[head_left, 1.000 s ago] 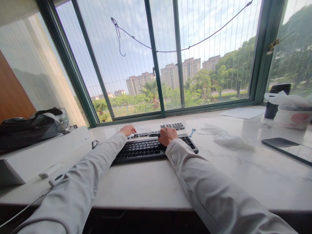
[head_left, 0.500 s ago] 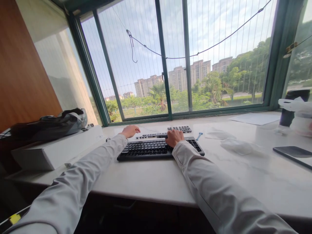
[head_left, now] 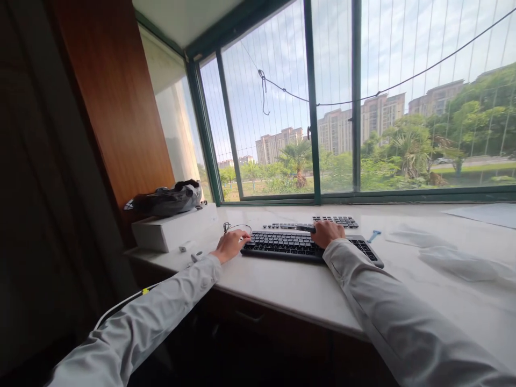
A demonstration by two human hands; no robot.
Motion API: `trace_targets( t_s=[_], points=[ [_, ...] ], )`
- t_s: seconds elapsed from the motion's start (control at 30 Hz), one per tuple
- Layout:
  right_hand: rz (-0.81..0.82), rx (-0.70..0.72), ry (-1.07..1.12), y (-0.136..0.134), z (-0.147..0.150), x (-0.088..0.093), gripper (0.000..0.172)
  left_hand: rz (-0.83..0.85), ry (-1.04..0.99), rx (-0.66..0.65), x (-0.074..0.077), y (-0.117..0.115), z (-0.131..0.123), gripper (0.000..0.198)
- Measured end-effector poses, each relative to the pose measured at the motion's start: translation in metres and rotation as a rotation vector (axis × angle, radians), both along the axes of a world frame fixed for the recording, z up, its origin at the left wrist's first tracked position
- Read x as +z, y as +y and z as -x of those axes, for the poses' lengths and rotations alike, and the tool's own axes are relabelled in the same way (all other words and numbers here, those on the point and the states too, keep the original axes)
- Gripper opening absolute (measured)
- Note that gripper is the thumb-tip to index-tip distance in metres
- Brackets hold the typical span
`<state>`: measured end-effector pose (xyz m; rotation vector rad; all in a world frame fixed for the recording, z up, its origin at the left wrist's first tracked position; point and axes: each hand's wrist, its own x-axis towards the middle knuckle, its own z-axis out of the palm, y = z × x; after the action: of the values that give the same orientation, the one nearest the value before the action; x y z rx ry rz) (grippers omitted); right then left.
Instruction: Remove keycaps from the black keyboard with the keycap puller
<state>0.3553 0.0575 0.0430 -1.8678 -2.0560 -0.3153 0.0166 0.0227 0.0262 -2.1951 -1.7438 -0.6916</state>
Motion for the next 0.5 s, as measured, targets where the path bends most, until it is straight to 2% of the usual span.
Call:
trace_targets(
  t_s=[0.07,0.17,0.37,0.5],
  points=[
    [-0.004,-0.012,0.003,-0.002,0.000,0.000,0.030,-0.039,-0.062,-0.035,-0.011,-0.006,0.006,0.025],
    [0.000,-0.033,0.008,-0.005,-0.002,0.002,0.030,-0.085,-0.140,-0.094,-0.019,-0.009,0.010,0.024],
    [-0.023,-0.098,0.004,-0.011,-0.004,0.007,0.031,-0.070,-0.189,-0.171,-0.020,-0.005,0.011,0.022],
    [-0.049,-0.093,0.014,-0.018,0.002,0.014,0.032,-0.075,-0.214,-0.199,-0.022,-0.002,0.013,0.018]
  ],
)
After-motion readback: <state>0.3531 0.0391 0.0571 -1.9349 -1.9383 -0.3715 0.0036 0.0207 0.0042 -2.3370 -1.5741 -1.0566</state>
